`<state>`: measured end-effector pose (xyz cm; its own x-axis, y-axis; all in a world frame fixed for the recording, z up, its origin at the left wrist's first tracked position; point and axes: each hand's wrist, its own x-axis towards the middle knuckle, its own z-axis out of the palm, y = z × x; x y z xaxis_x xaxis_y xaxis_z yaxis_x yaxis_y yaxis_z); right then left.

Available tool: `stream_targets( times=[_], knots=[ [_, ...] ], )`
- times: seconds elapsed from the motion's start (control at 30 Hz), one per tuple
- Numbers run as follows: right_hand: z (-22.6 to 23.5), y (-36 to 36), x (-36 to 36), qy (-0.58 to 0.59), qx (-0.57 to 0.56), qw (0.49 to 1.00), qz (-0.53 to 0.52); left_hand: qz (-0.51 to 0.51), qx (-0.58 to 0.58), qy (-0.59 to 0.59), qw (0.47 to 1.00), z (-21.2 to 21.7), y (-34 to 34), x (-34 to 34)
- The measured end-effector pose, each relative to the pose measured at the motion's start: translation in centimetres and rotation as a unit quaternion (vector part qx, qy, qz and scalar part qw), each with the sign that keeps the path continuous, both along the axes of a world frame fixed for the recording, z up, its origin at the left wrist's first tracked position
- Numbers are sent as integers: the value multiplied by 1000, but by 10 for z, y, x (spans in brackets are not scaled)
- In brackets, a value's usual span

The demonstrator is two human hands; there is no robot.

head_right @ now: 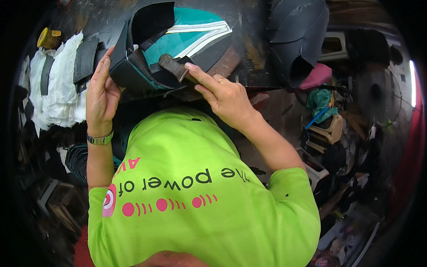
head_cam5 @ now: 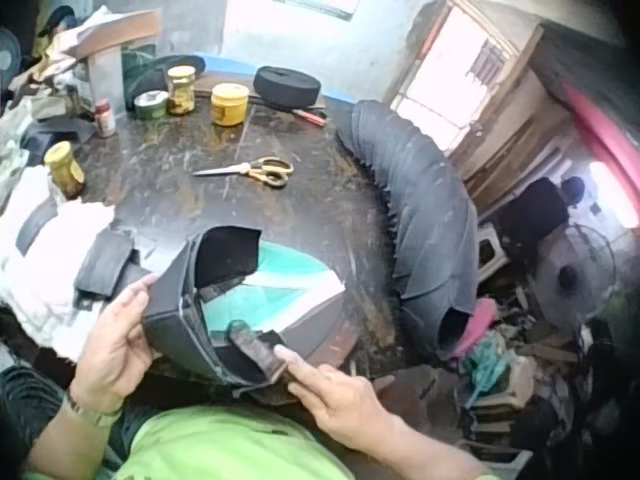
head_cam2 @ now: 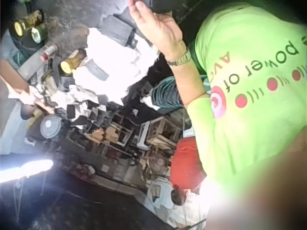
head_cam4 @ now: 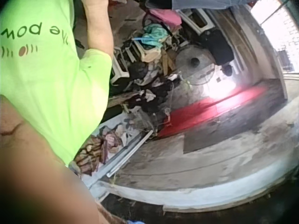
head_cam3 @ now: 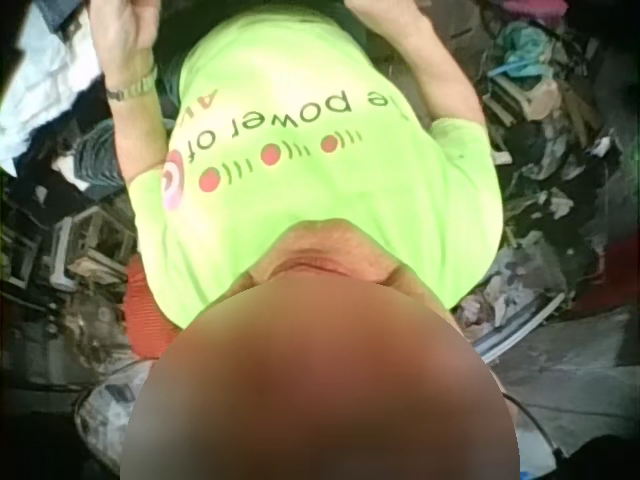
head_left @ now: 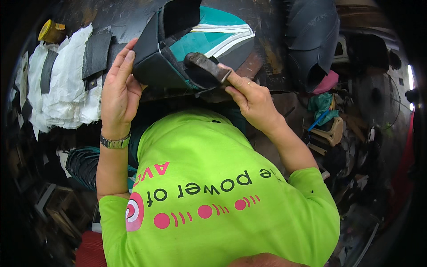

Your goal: The person fits a black rubber patch onto the toe of a shoe, taps it with a hammer, and then applies a paste from a yellow container to multiple small black rubber pieces on a workbench.

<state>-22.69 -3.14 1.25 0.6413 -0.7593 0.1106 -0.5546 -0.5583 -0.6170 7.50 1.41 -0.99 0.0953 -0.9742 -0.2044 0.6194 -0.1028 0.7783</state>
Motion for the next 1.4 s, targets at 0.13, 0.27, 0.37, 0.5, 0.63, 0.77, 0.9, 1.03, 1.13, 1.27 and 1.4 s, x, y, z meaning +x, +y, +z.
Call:
stream_targets(
  times=[0.13,0.27,0.37,0.5,0.63,0.77,0.9,1.03,1.13,1.27,1.4],
  knots=[
    [25,-5,-4,22,-40,998,-40,11,-5,13,1000,1,-2,-7],
    [47,8,-5,-260,64,959,-93,1,-26,21,999,4,-4,-6],
    [41,12,-1,-208,43,975,-66,10,-8,7,1000,6,-6,-5],
    [33,11,-8,-80,34,987,-134,15,-32,-11,999,7,-8,-6],
    [38,17,-9,-277,104,945,-142,24,-44,17,999,7,-8,-9],
    [26,18,-7,-5,-27,998,-58,38,-52,52,997,0,-12,-15],
    [28,26,-16,-166,87,969,-159,51,-77,45,995,-8,-17,-18],
    [21,27,-18,-90,92,984,-125,76,-92,21,993,-17,-23,-22],
    [27,21,-14,-56,110,988,-95,103,-114,-53,987,-24,-25,-27],
    [45,31,-17,-217,127,965,-78,108,-112,-55,986,-31,-23,-25],
    [33,43,-14,-161,68,983,-48,111,-157,-11,981,-36,-23,-24]
  ],
)
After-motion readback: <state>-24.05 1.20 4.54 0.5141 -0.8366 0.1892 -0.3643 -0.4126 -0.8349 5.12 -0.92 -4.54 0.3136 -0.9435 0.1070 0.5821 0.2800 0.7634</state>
